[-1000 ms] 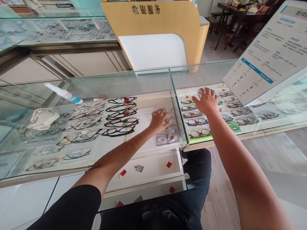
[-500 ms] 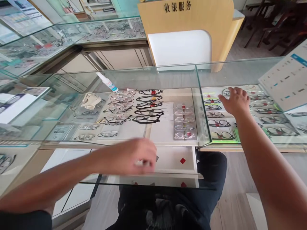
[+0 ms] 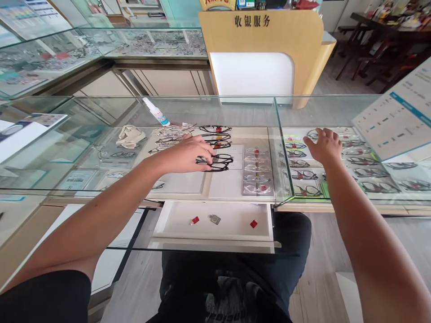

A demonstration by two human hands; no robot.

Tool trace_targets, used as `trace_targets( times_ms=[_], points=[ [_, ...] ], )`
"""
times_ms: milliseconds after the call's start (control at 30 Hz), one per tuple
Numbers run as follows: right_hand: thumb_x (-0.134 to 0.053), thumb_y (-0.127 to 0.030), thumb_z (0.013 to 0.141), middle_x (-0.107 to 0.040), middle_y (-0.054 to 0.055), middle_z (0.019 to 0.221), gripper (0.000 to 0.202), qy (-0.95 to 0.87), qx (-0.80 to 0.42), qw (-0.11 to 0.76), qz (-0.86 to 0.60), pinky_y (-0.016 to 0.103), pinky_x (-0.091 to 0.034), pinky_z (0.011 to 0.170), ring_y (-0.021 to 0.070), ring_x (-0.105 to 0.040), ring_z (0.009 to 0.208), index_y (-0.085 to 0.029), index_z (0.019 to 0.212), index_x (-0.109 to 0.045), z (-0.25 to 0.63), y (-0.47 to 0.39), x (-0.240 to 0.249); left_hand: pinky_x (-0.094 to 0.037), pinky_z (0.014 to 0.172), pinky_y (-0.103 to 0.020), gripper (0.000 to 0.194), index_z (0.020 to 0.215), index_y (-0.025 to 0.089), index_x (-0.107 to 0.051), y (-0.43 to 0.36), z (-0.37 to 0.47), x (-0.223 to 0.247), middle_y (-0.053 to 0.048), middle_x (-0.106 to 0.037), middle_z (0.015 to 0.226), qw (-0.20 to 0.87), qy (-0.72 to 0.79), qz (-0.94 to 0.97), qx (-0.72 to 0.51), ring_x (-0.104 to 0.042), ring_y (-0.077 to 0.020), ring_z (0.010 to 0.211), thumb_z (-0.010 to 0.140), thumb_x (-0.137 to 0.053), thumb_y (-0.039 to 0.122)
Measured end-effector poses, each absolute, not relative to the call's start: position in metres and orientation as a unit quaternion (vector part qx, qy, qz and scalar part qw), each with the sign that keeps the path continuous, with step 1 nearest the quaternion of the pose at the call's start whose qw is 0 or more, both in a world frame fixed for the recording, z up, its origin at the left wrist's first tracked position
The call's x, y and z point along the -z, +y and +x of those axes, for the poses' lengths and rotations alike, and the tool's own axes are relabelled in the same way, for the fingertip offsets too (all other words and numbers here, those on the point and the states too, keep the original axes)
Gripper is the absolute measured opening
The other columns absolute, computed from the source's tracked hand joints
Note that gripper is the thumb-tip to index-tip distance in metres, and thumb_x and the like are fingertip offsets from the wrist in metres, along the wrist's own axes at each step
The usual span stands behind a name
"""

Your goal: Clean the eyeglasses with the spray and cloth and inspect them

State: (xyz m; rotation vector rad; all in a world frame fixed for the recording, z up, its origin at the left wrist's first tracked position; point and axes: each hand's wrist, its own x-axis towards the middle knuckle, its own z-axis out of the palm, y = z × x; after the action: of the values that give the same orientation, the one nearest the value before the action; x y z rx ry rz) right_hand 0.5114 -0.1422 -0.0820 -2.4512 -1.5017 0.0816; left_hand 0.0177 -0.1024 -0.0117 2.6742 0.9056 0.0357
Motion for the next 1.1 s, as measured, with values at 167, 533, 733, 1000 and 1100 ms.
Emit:
trace_targets(
  times_ms=[167, 533, 733, 1000, 1100],
  points=[
    [-0.045, -0.064, 0.106, -0.040, 0.027, 0.188, 0.086, -0.515, -0.041, 0.133, -0.846, 0.068, -0.030, 0.136, 0.0516, -0.035, 0.169, -0.015, 0.176, -0.050, 0.511, -0.143, 0.081, -0.037, 0.118, -0.064, 0.029, 0.084, 0.026, -0.082, -0.126, 0.019, -0.004, -0.004, -0.087, 0.114, 0.192, 0.309, 0.931, -0.004, -0.060, -0.0336, 0.116, 0.102, -0.075, 0.047],
    [-0.041, -0.069, 0.108, -0.038, 0.019, 0.191, 0.088, -0.500, -0.041, 0.082, -0.861, 0.064, -0.032, 0.142, 0.0454, -0.034, 0.175, -0.018, 0.180, -0.043, 0.504, -0.144, 0.071, -0.053, 0.086, -0.030, 0.023, 0.102, 0.026, -0.087, -0.253, 0.035, 0.003, -0.005, -0.082, 0.135, 0.590, 0.245, 0.761, 0.112, -0.074, -0.0236, 0.121, 0.100, -0.086, 0.049],
    [-0.040, -0.068, 0.110, -0.038, 0.019, 0.191, 0.087, -0.501, -0.035, 0.081, -0.861, 0.063, -0.032, 0.143, 0.0442, -0.034, 0.176, -0.017, 0.180, -0.044, 0.506, -0.145, 0.072, -0.051, 0.104, -0.036, 0.030, 0.099, 0.022, -0.081, -0.245, 0.044, 0.066, -0.007, -0.080, 0.130, 0.619, 0.289, 0.723, 0.099, -0.073, -0.0259, 0.119, 0.097, -0.086, 0.051],
    [-0.041, -0.066, 0.109, -0.038, 0.018, 0.191, 0.088, -0.497, -0.039, 0.080, -0.863, 0.063, -0.031, 0.143, 0.0444, -0.034, 0.176, -0.017, 0.181, -0.044, 0.503, -0.145, 0.068, -0.050, 0.097, -0.034, 0.068, 0.105, 0.024, -0.083, -0.224, 0.037, 0.134, -0.003, -0.082, 0.115, 0.777, 0.303, 0.542, 0.104, -0.067, -0.0219, 0.106, 0.077, -0.091, 0.085],
    [-0.042, -0.066, 0.109, -0.039, 0.018, 0.191, 0.087, -0.496, -0.037, 0.080, -0.864, 0.062, -0.031, 0.143, 0.0441, -0.034, 0.176, -0.017, 0.181, -0.045, 0.504, -0.144, 0.070, -0.047, 0.085, -0.033, 0.069, 0.103, 0.023, -0.082, -0.211, 0.034, 0.147, -0.005, -0.082, 0.114, 0.765, 0.314, 0.555, 0.092, -0.062, -0.0204, 0.095, 0.079, -0.086, 0.087]
  ],
)
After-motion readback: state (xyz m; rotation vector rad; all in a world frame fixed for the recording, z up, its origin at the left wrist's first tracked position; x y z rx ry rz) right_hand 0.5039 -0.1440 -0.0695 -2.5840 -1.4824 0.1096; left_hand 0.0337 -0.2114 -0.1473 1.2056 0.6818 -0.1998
